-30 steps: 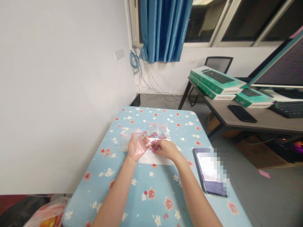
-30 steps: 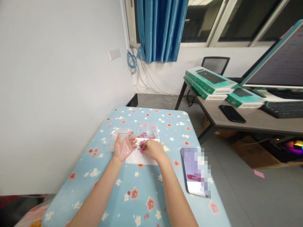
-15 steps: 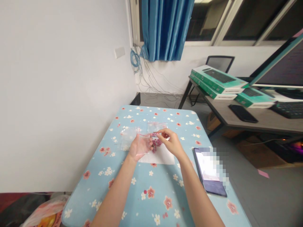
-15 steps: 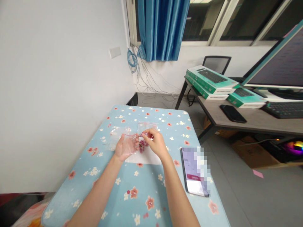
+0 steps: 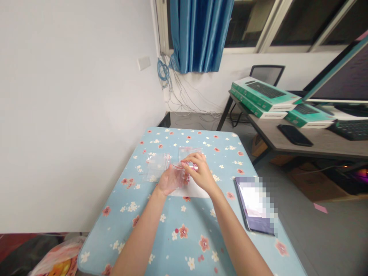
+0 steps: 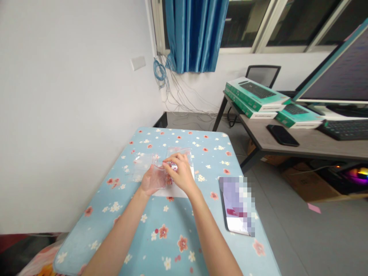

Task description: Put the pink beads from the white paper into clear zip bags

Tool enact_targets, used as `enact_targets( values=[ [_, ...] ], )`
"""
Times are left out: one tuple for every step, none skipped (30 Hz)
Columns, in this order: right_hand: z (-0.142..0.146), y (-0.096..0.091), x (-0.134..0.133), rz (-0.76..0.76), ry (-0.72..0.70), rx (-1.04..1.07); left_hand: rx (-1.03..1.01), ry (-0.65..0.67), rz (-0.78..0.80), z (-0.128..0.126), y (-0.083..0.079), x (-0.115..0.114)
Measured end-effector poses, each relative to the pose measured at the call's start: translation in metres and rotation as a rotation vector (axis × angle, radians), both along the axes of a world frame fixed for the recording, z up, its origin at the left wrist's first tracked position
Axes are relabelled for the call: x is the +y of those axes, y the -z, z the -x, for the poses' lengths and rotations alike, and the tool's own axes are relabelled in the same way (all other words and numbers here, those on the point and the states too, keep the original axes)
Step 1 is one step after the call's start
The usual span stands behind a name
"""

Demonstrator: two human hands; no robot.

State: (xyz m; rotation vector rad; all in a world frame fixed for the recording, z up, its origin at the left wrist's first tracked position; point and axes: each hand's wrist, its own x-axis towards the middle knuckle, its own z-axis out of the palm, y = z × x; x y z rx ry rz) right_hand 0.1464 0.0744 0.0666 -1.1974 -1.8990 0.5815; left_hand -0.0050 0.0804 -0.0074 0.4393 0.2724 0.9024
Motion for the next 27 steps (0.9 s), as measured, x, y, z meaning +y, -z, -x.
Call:
enact_targets(
  values=[
    [0.0, 0.0, 0.0, -0.002, -0.006, -0.001, 0.002, -0.001, 0.0, 0.0, 0.0, 0.0],
    [-0.001, -0.001, 0.0, -0.009, -0.011, 0.001, 0.002, -0.001, -0.002, 0.0, 0.0, 0.0],
    [-0.002, -0.002, 0.0, -0.017, -0.013, 0.006, 0.0, -0.003, -0.008, 0.0, -0.001, 0.0],
    [-0.003, -0.003, 0.0, -0.026, -0.011, 0.013, -0.005, -0.006, -0.013, 0.0, -0.002, 0.0],
    [-0.005, -0.005, 0.001, -0.035, 0.0, 0.025, -0.013, -0.01, -0.014, 0.001, -0.003, -0.001],
    [-0.008, -0.006, 0.001, -0.042, 0.014, 0.039, -0.026, -0.018, -0.01, 0.001, -0.004, -0.001],
    [-0.011, -0.007, 0.002, -0.046, 0.029, 0.057, -0.043, -0.03, 0.0, 0.002, -0.006, -0.001],
    [-0.014, -0.008, 0.003, -0.041, 0.041, 0.075, -0.064, -0.046, 0.012, 0.002, -0.008, -0.001],
    [-0.017, -0.007, 0.004, -0.022, 0.047, 0.089, -0.087, -0.066, 0.025, 0.003, -0.009, -0.001],
    [-0.021, -0.007, 0.004, 0.013, 0.044, 0.091, -0.109, -0.089, 0.039, 0.004, -0.01, -0.001],
    [-0.025, -0.005, 0.005, 0.063, 0.025, 0.073, -0.125, -0.116, 0.052, 0.005, -0.011, -0.001],
    [-0.028, -0.003, 0.006, 0.123, -0.011, 0.03, -0.134, -0.141, 0.066, 0.006, -0.011, 0.0],
    [-0.03, 0.0, 0.006, 0.184, -0.057, -0.039, -0.135, -0.165, 0.082, 0.007, -0.012, 0.0],
    [-0.032, 0.003, 0.006, 0.239, -0.108, -0.128, -0.129, -0.186, 0.099, 0.008, -0.012, 0.001],
    [-0.033, 0.007, 0.006, 0.282, -0.154, -0.227, -0.118, -0.202, 0.114, 0.008, -0.012, 0.001],
    [-0.032, 0.011, 0.005, 0.311, -0.186, -0.322, -0.109, -0.212, 0.125, 0.008, -0.012, 0.001],
    [-0.031, 0.014, 0.005, 0.329, -0.201, -0.406, -0.102, -0.216, 0.131, 0.008, -0.012, 0.001],
    [-0.028, 0.018, 0.004, 0.341, -0.2, -0.478, -0.099, -0.216, 0.13, 0.008, -0.012, 0.001],
    [-0.025, 0.021, 0.004, 0.349, -0.19, -0.539, -0.102, -0.211, 0.123, 0.008, -0.012, 0.001],
    [-0.022, 0.023, 0.004, 0.351, -0.178, -0.594, -0.106, -0.205, 0.115, 0.008, -0.012, 0.001],
    [-0.018, 0.026, 0.003, 0.349, -0.164, -0.641, -0.109, -0.201, 0.109, 0.008, -0.011, 0.001],
    [-0.015, 0.027, 0.003, 0.343, -0.149, -0.683, -0.108, -0.2, 0.107, 0.008, -0.011, 0.001],
    [-0.013, 0.029, 0.003, 0.332, -0.135, -0.715, -0.102, -0.203, 0.109, 0.008, -0.01, 0.001],
    [-0.011, 0.03, 0.003, 0.319, -0.122, -0.736, -0.094, -0.208, 0.116, 0.008, -0.01, 0.001],
    [-0.01, 0.03, 0.002, 0.306, -0.115, -0.747, -0.086, -0.212, 0.123, 0.008, -0.01, 0.001],
    [-0.009, 0.03, 0.002, 0.298, -0.112, -0.75, -0.079, -0.213, 0.128, 0.008, -0.009, 0.001],
    [-0.009, 0.03, 0.002, 0.294, -0.114, -0.748, -0.076, -0.212, 0.129, 0.008, -0.009, 0.001]
  ],
)
